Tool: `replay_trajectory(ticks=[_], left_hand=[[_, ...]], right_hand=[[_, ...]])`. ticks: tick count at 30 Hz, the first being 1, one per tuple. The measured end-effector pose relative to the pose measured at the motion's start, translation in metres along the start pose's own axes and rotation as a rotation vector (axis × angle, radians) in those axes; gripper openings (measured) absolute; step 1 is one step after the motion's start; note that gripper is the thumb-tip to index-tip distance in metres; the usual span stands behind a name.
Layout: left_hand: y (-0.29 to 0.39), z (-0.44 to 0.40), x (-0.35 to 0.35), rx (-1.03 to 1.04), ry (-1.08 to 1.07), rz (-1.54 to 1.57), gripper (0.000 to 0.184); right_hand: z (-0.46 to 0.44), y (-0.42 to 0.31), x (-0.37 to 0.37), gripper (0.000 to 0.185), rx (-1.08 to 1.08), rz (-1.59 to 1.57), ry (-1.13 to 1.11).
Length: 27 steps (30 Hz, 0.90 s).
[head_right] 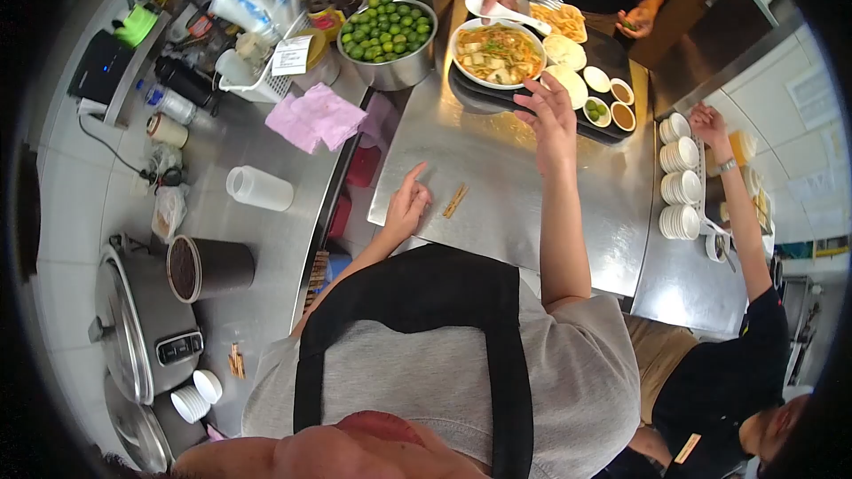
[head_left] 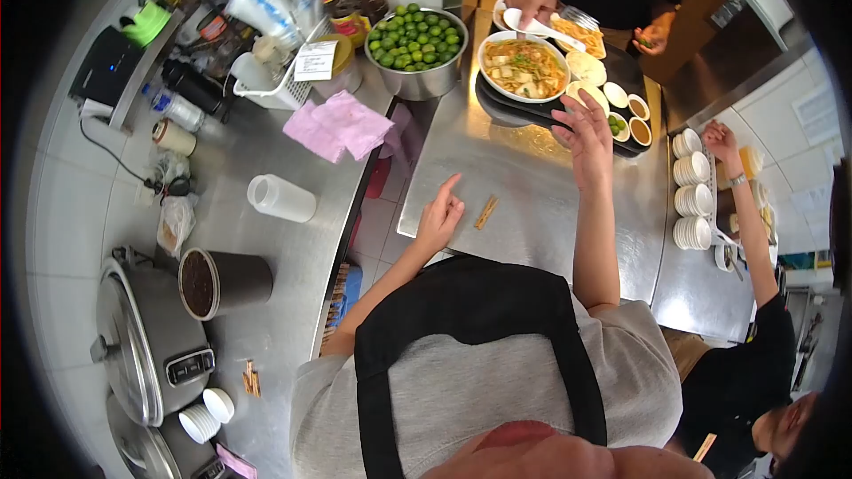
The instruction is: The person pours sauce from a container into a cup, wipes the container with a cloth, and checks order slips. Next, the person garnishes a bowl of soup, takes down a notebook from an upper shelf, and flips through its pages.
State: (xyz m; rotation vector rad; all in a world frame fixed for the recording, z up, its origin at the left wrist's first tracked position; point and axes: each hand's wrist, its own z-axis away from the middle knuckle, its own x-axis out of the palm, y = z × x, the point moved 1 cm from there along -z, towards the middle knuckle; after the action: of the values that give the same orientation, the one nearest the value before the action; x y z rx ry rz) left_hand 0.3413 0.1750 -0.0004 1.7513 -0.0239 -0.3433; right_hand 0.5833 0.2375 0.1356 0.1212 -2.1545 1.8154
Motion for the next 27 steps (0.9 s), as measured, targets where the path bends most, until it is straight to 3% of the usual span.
replay_trajectory(ticks=[7,11,14,15,17,18,19,21,23,25,26,27], left_hand=[[0.001,0.002,-0.002,0.018,0.027,-0.010,0.047],[0.001,0.002,-0.001,0.041,0.021,-0.001,0.047],[-0.001,0.004,-0.002,0.030,0.004,0.000,0.047],[-0.003,0.003,-0.002,-0.011,0.021,0.001,0.047],[-0.007,0.003,0.000,0.027,0.008,-0.002,0.047],[-0.009,0.002,0.001,0.043,0.028,-0.014,0.047],[-0.011,0.000,0.002,0.059,0.010,-0.006,0.047],[-0.014,0.000,0.002,0.049,0.010,-0.035,0.047],[-0.014,-0.001,0.001,0.056,0.007,-0.043,0.047],[-0.014,-0.001,0.002,0.044,0.007,-0.048,0.047],[-0.012,-0.001,0.003,0.044,0.006,-0.042,0.047],[-0.010,-0.001,0.002,0.042,0.000,-0.040,0.046]], right_hand=[[-0.031,0.015,0.006,0.060,0.031,-0.171,-0.020],[-0.039,0.010,-0.004,0.060,-0.007,-0.244,0.157],[-0.049,0.009,-0.044,0.056,-0.134,-0.162,0.424],[-0.057,0.003,-0.059,0.038,-0.222,-0.051,0.462],[-0.076,-0.019,-0.093,0.023,-0.242,0.306,0.346],[-0.086,-0.028,-0.100,0.025,-0.349,0.719,0.346],[-0.089,-0.034,-0.105,0.024,-0.615,1.148,0.253],[-0.083,-0.045,-0.100,0.025,-0.218,1.505,0.179],[-0.072,-0.054,-0.090,0.027,-0.303,1.384,0.066],[-0.054,-0.064,-0.076,0.032,-0.152,0.476,-0.005],[-0.049,-0.058,-0.072,0.035,-0.232,0.367,0.194],[-0.048,-0.044,-0.080,0.030,-0.291,0.528,0.340]])
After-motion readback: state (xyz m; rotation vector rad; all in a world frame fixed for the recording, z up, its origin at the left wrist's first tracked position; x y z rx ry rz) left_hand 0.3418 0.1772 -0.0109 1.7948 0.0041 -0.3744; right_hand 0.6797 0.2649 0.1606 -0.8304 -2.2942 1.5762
